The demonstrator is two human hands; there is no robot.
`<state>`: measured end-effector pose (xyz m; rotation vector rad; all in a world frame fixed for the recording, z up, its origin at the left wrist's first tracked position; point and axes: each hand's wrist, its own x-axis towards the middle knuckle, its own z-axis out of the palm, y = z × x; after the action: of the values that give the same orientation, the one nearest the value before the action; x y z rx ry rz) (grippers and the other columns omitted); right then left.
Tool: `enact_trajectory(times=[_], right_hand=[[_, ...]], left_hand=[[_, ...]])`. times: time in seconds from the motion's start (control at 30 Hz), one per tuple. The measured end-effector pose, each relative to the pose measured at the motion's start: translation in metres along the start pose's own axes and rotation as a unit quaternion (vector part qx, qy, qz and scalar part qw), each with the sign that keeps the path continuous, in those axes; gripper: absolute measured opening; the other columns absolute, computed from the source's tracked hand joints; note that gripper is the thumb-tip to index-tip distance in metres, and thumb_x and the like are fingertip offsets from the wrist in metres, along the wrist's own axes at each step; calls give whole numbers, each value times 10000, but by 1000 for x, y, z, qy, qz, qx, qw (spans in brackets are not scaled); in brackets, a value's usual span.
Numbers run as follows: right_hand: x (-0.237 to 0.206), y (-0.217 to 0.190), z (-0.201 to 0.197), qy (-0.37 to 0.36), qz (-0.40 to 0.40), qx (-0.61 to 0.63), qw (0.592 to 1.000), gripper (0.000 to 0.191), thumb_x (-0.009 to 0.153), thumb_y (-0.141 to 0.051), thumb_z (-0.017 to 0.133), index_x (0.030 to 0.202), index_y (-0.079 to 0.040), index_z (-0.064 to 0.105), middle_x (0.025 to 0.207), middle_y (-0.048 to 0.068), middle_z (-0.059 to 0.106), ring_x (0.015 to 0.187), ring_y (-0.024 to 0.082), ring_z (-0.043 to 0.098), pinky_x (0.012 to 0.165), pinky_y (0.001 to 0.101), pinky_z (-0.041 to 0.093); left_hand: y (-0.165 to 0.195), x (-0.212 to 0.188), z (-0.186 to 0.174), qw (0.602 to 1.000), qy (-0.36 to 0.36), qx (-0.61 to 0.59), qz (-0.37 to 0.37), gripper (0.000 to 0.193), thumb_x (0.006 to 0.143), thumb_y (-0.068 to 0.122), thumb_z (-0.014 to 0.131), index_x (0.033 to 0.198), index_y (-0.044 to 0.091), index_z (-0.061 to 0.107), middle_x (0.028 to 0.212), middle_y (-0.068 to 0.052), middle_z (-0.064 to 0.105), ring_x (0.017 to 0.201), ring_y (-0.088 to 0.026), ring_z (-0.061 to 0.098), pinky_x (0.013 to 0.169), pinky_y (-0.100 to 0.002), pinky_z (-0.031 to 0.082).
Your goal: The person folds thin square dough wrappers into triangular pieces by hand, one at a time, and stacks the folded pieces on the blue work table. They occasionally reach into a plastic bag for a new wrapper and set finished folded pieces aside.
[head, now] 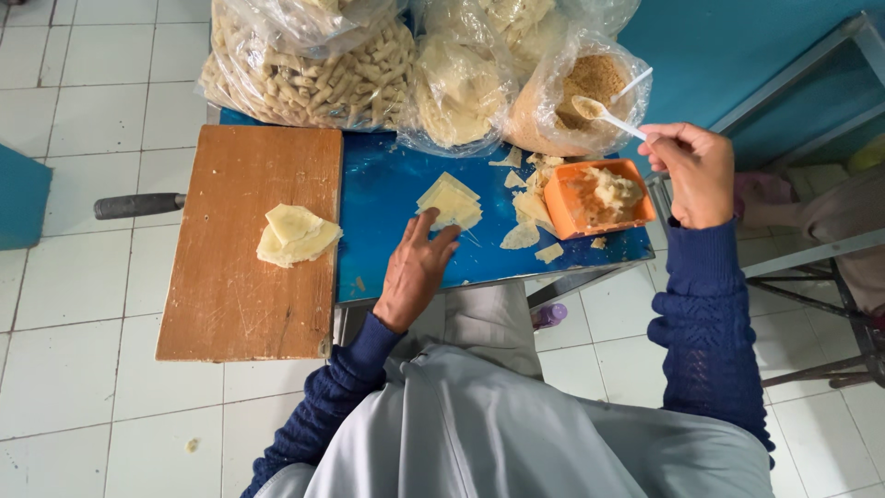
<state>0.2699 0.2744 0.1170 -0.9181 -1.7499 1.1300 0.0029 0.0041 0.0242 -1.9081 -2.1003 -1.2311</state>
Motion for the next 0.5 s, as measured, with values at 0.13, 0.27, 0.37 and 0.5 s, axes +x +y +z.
enact_trajectory(times=[0.13, 0.27, 0.37, 0.5], right_hand=[[-5, -10, 12, 18, -52, -75, 996, 159, 1013, -2, 660, 1125, 37, 765, 905, 72, 742, 765, 64, 648, 711, 200, 514], [-11, -7, 42, 41, -127, -248, 959, 159, 960, 22, 666, 1068, 33, 782, 871, 98, 764, 744, 107, 709, 685, 247, 542], [-6, -5, 46, 30, -113, -216, 969, 157, 944, 22, 671, 1062, 41, 775, 855, 97, 759, 741, 102, 707, 683, 240, 544], [2, 2, 36, 4, -47, -42, 998, 205, 946, 46, 628, 1110, 72, 748, 887, 88, 730, 732, 75, 629, 677, 208, 507]], left_hand=[[-3, 1, 2, 997, 13, -66, -41, 184, 964, 106, 661, 1126, 20, 670, 1247, -174, 607, 1057, -373, 636, 876, -440, 538], [-1, 1, 0, 995, 31, -84, -53, 174, 969, 84, 651, 1119, -3, 663, 1229, -154, 625, 1046, -351, 640, 863, -425, 541], [-1, 7, -3, 996, 46, -49, -53, 188, 950, 79, 666, 1125, 12, 664, 1160, -133, 627, 1009, -337, 619, 841, -424, 527], [-2, 8, -5, 995, 65, 19, -77, 261, 892, 114, 728, 1125, 28, 645, 1047, -123, 595, 963, -331, 581, 800, -433, 501]])
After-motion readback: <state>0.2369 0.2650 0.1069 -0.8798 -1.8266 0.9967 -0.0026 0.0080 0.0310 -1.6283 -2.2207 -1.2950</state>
